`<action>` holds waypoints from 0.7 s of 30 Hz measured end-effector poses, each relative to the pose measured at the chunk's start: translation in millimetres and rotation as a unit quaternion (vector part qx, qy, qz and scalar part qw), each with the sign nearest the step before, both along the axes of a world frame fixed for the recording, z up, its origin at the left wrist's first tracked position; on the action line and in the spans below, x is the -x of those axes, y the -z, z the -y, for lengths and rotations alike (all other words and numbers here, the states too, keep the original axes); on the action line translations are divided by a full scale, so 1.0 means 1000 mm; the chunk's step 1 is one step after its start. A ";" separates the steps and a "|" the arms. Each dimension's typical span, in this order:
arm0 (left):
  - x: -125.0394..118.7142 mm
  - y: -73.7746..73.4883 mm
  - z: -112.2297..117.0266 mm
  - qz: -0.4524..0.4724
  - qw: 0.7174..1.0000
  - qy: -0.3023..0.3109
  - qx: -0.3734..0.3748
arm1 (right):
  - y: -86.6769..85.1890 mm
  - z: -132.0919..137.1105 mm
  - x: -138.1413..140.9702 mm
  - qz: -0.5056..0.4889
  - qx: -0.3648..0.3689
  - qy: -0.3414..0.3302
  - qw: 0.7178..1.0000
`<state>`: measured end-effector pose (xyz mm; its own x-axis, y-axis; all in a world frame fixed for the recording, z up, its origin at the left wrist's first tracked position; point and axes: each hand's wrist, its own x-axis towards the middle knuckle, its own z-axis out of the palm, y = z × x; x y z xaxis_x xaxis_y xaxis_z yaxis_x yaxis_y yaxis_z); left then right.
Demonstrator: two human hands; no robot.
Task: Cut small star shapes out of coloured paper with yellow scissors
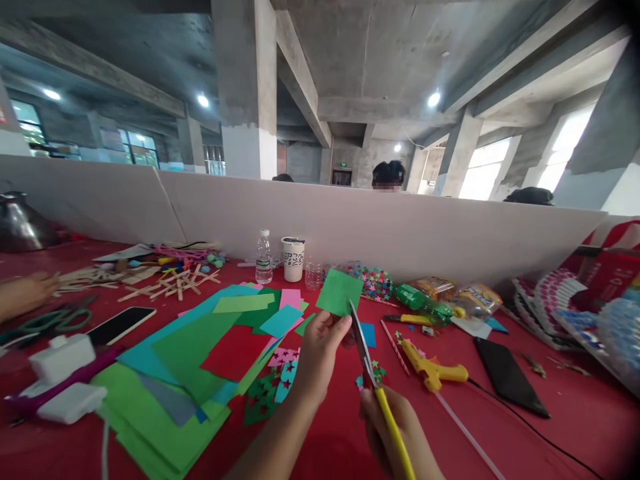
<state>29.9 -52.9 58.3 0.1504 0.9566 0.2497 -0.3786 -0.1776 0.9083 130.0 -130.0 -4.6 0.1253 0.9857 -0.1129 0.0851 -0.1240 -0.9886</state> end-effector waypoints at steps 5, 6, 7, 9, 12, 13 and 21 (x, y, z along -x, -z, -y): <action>-0.001 0.028 -0.009 -0.012 0.999 0.011 0.040 | 0.011 0.005 -0.026 0.050 0.031 -0.023 0.998; 0.000 0.033 -0.010 -0.018 0.998 0.024 0.047 | 0.012 0.007 -0.032 0.059 0.022 -0.027 0.998; 0.000 0.037 -0.010 -0.026 0.998 0.040 0.051 | 0.012 0.010 -0.039 0.065 0.009 -0.031 0.997; 0.000 0.043 -0.009 -0.044 0.995 0.073 0.049 | 0.012 0.016 -0.050 0.066 0.010 -0.033 0.997; -0.001 0.046 -0.006 -0.049 0.993 0.099 0.051 | 0.014 0.026 -0.060 0.068 0.028 -0.034 0.997; -0.002 0.046 -0.006 -0.045 0.992 0.100 0.054 | 0.014 0.028 -0.062 0.072 0.037 -0.033 0.996; -0.007 0.044 -0.005 -0.007 0.989 0.124 0.078 | 0.021 0.028 -0.065 0.089 0.058 -0.047 0.993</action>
